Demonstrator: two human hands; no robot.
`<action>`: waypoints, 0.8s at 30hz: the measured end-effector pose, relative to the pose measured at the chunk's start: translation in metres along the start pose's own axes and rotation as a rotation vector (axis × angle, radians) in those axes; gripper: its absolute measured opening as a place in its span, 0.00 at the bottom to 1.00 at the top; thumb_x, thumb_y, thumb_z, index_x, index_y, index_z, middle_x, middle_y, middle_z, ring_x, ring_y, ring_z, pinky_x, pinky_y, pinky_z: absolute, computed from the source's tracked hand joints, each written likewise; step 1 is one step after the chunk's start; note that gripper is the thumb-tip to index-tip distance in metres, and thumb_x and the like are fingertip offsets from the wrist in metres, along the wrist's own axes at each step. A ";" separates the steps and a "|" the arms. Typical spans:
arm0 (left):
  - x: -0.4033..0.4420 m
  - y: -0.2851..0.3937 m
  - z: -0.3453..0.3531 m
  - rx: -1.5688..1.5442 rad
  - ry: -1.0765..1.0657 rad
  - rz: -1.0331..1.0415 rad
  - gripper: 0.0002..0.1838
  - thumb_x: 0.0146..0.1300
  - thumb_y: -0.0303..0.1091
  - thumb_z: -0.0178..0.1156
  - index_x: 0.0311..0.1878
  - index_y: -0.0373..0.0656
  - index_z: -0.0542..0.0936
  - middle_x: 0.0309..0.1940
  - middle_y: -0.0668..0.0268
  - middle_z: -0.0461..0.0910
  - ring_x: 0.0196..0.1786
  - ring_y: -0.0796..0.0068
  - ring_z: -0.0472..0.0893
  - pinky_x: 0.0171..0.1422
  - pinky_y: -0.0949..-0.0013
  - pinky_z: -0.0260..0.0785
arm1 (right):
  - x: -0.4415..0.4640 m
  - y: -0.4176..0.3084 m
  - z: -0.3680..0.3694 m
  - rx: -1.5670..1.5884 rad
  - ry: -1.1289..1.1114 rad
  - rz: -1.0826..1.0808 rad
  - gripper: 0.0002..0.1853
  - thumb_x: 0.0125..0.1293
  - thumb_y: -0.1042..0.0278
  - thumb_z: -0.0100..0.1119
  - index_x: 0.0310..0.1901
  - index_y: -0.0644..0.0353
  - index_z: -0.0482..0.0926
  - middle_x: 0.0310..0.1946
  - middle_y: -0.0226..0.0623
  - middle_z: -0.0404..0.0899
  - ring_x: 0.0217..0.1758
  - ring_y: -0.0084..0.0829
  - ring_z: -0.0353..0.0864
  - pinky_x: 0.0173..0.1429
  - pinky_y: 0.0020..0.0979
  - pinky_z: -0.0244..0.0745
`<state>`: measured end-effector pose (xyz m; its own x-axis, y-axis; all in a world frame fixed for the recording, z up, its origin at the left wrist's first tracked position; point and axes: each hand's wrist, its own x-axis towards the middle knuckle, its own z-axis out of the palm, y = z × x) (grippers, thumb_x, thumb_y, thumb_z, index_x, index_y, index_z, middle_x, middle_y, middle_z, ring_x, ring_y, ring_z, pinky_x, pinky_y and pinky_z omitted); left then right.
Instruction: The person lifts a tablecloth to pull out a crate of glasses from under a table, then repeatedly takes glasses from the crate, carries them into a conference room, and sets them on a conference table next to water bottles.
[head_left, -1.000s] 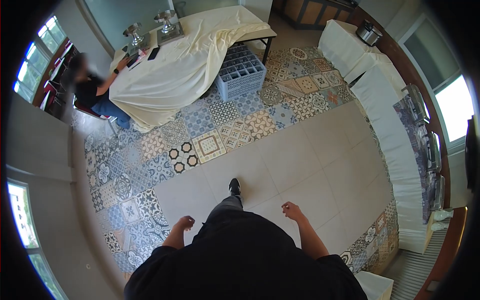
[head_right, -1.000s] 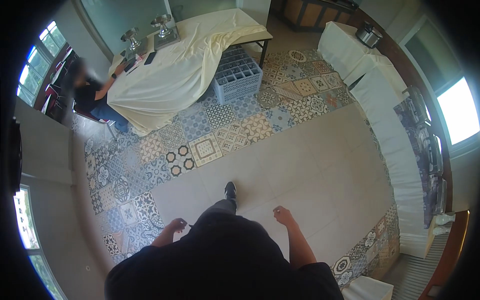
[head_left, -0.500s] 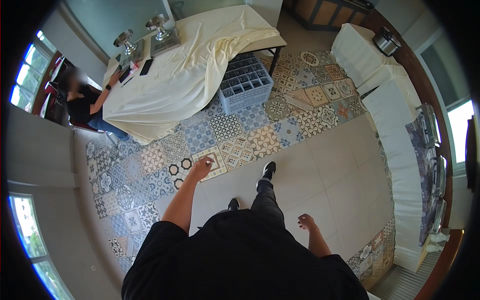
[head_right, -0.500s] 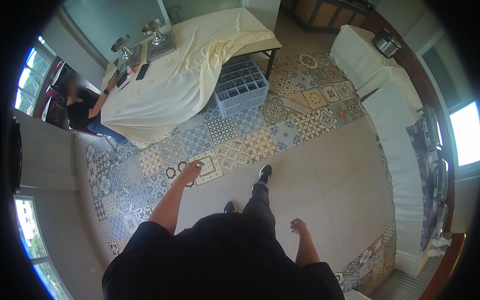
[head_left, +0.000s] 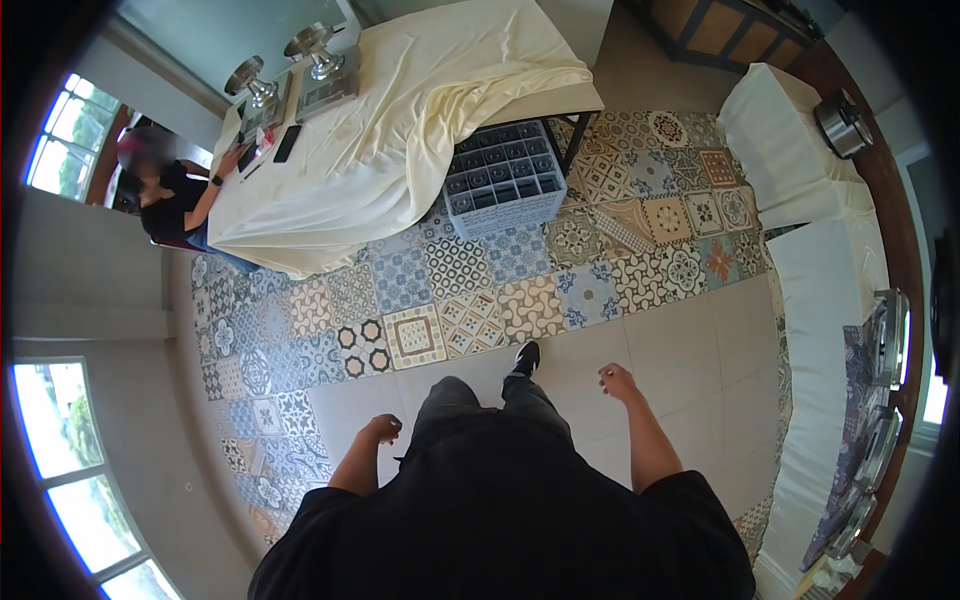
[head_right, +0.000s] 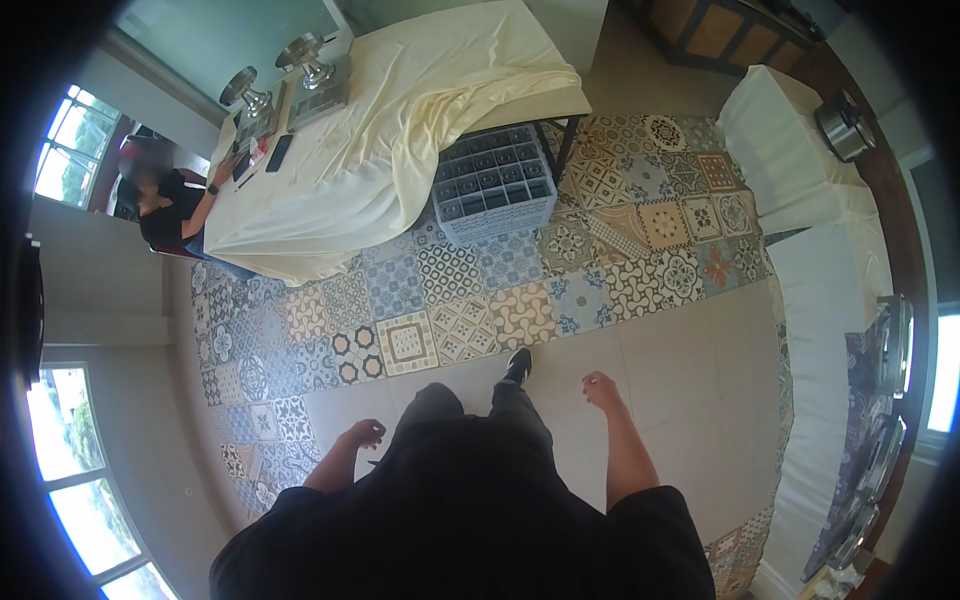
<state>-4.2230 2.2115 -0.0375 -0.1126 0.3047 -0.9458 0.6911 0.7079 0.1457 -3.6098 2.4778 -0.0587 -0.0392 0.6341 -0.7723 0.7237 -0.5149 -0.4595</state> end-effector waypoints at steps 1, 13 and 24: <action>-0.015 0.030 -0.011 -0.154 0.088 -0.043 0.13 0.71 0.35 0.59 0.53 0.44 0.87 0.35 0.58 0.90 0.37 0.65 0.92 0.41 0.60 0.84 | 0.017 -0.010 -0.021 -0.026 0.020 0.005 0.11 0.76 0.61 0.57 0.50 0.55 0.84 0.35 0.37 0.90 0.30 0.30 0.89 0.39 0.34 0.84; 0.081 0.163 -0.086 -0.486 0.287 0.228 0.13 0.73 0.39 0.61 0.55 0.47 0.86 0.29 0.59 0.88 0.28 0.69 0.86 0.39 0.62 0.81 | 0.170 -0.115 -0.086 -0.266 -0.016 -0.094 0.12 0.77 0.62 0.56 0.52 0.58 0.84 0.35 0.36 0.89 0.29 0.27 0.87 0.34 0.31 0.82; 0.234 0.212 -0.187 -0.417 0.365 0.319 0.13 0.69 0.38 0.62 0.52 0.46 0.87 0.40 0.49 0.90 0.46 0.49 0.90 0.52 0.52 0.81 | 0.214 -0.249 -0.048 -0.318 -0.175 -0.148 0.12 0.75 0.62 0.58 0.52 0.56 0.84 0.41 0.43 0.90 0.48 0.43 0.90 0.57 0.42 0.82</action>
<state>-4.2363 2.5524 -0.1737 -0.2341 0.6870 -0.6879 0.4036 0.7124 0.5741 -3.7651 2.7699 -0.0883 -0.2562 0.5659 -0.7836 0.8778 -0.2033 -0.4338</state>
